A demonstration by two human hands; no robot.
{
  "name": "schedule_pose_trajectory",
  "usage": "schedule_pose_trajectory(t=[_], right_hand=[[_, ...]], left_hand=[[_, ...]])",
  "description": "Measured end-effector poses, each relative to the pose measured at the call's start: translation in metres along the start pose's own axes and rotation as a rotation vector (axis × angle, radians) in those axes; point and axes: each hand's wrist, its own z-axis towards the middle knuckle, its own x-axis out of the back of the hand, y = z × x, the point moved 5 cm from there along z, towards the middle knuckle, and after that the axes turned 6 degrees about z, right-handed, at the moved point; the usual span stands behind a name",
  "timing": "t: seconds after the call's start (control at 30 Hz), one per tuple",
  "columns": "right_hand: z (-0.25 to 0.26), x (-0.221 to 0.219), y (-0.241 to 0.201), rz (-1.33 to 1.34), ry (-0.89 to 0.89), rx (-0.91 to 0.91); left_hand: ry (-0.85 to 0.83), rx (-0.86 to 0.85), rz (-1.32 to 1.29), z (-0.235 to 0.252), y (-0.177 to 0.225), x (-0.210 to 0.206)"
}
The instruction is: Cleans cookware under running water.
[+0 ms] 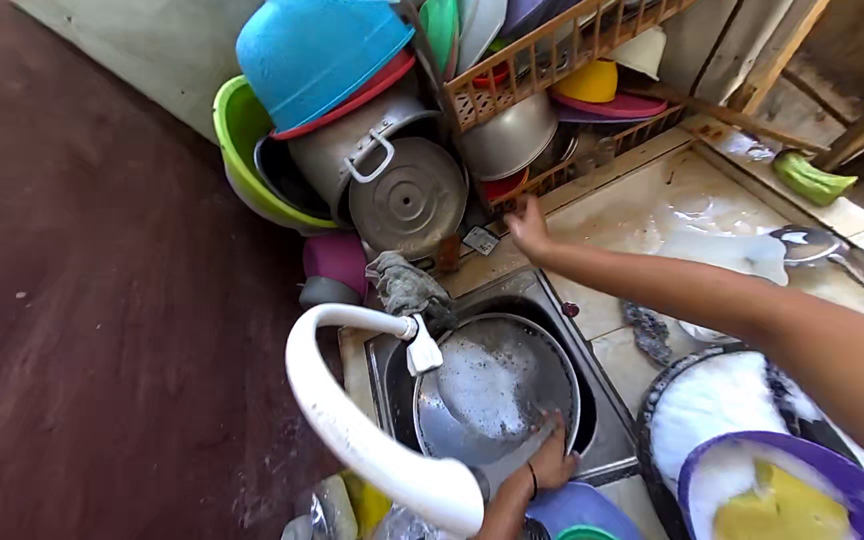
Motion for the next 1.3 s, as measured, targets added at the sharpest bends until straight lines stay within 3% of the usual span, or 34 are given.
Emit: schedule_pose_trajectory(t=[0.13,0.2,0.27,0.33,0.47,0.5,0.6,0.77,0.83,0.9,0.97,1.03,1.1,1.2,1.27,1.3], right_hand=[[-0.161,-0.009,0.045,-0.097,-0.505,-0.432],[-0.226,-0.004,0.045,-0.054,-0.594,-0.703],[-0.265,-0.004,0.035,0.026,-0.571,-0.820],[-0.281,-0.007,0.014,0.117,-0.502,-0.803],[-0.288,-0.012,-0.031,0.319,-0.312,-0.764],[-0.290,-0.013,-0.040,0.355,-0.278,-0.758],[-0.304,-0.018,-0.059,0.386,-0.272,-0.742],[-0.321,-0.024,-0.071,0.386,-0.309,-0.712],[-0.323,-0.019,-0.076,0.403,-0.281,-0.697],[-0.320,-0.011,-0.079,0.415,-0.239,-0.692],[-0.316,-0.005,-0.079,0.429,-0.225,-0.692],[-0.313,-0.005,-0.075,0.425,-0.243,-0.683],[-0.313,-0.009,-0.058,0.397,-0.273,-0.656],[-0.326,-0.014,-0.016,0.386,-0.309,-0.683],[-0.334,-0.011,0.017,0.380,-0.274,-0.769],[-0.338,-0.011,0.031,0.402,-0.236,-0.836]], left_hand=[[-0.022,0.089,0.188,-0.016,0.010,0.008],[0.032,-0.002,0.167,-0.027,0.014,0.018],[0.158,-0.153,0.028,-0.039,0.007,0.028],[0.287,-0.122,-0.072,-0.059,-0.014,0.044],[0.295,0.621,0.191,-0.133,-0.091,0.059],[0.279,0.741,0.226,-0.148,-0.108,0.053],[0.288,0.815,0.234,-0.164,-0.138,0.035],[0.391,0.869,0.226,-0.165,-0.143,0.018],[0.420,0.981,0.289,-0.170,-0.146,0.013],[0.348,1.105,0.450,-0.173,-0.144,0.011],[0.328,0.983,0.482,-0.166,-0.122,0.017],[0.394,0.681,0.389,-0.145,-0.088,0.026],[0.380,0.361,0.157,-0.107,-0.055,0.018],[0.194,-0.097,-0.229,-0.054,-0.017,-0.016],[0.133,-0.193,-0.153,-0.031,-0.027,-0.019],[0.099,-0.145,-0.059,-0.020,-0.054,-0.020]])
